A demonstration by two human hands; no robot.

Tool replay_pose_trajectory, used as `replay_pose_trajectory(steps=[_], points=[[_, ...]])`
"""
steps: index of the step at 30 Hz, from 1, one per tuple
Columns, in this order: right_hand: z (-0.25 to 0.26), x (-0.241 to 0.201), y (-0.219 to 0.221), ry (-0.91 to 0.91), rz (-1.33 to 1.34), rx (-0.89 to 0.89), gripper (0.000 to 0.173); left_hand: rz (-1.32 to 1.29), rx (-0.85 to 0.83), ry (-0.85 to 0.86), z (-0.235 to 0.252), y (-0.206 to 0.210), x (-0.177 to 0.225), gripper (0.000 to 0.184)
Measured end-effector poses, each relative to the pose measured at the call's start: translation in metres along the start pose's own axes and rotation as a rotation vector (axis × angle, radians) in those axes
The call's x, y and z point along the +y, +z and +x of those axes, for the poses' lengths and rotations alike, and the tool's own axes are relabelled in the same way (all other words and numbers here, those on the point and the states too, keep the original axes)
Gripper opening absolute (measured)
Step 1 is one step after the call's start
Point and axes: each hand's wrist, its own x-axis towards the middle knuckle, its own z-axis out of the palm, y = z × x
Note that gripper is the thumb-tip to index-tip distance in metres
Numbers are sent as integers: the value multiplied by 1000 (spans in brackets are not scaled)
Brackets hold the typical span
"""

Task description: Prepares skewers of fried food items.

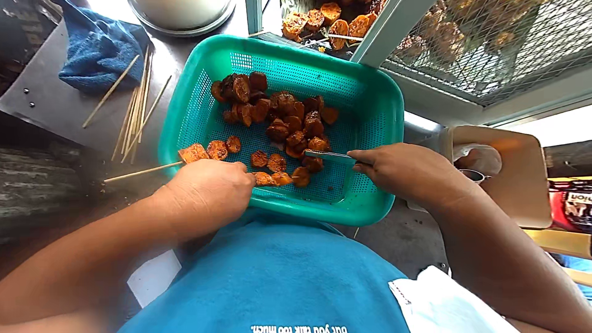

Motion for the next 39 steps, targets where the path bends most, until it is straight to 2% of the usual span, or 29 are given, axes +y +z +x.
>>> replay_pose_trajectory(steps=[2,4,7,9,13,18,22,25,28,31,35,39], points=[[-3,0,-1,20,3,2,37,-10,-27,-16,-1,4,-5,24],[-13,-4,-3,54,-17,39,39,-42,20,3,-6,12,-12,23],[-36,-4,6,-10,-58,298,38,-101,5,-45,-14,17,-21,24],[-46,-8,9,-96,-69,359,38,-129,13,-60,-15,19,-25,24],[-35,-29,28,-151,-152,280,44,-152,-5,-64,-9,19,-26,22],[-11,-23,50,-215,-158,287,46,-197,18,-40,-10,14,-32,25],[-15,-21,43,-188,-123,194,42,-333,152,-74,-28,15,-44,26],[-21,-9,28,-164,85,140,43,-545,283,-115,-46,21,-47,27],[-30,9,26,-220,288,292,44,-879,341,-237,-56,36,-43,27],[-36,17,28,-262,215,516,46,-1128,333,-269,-57,48,-37,27],[-43,20,26,-279,108,653,45,-1168,297,-279,-52,49,-33,26],[-51,20,24,-274,46,685,46,-1199,269,-251,-48,47,-30,26]])
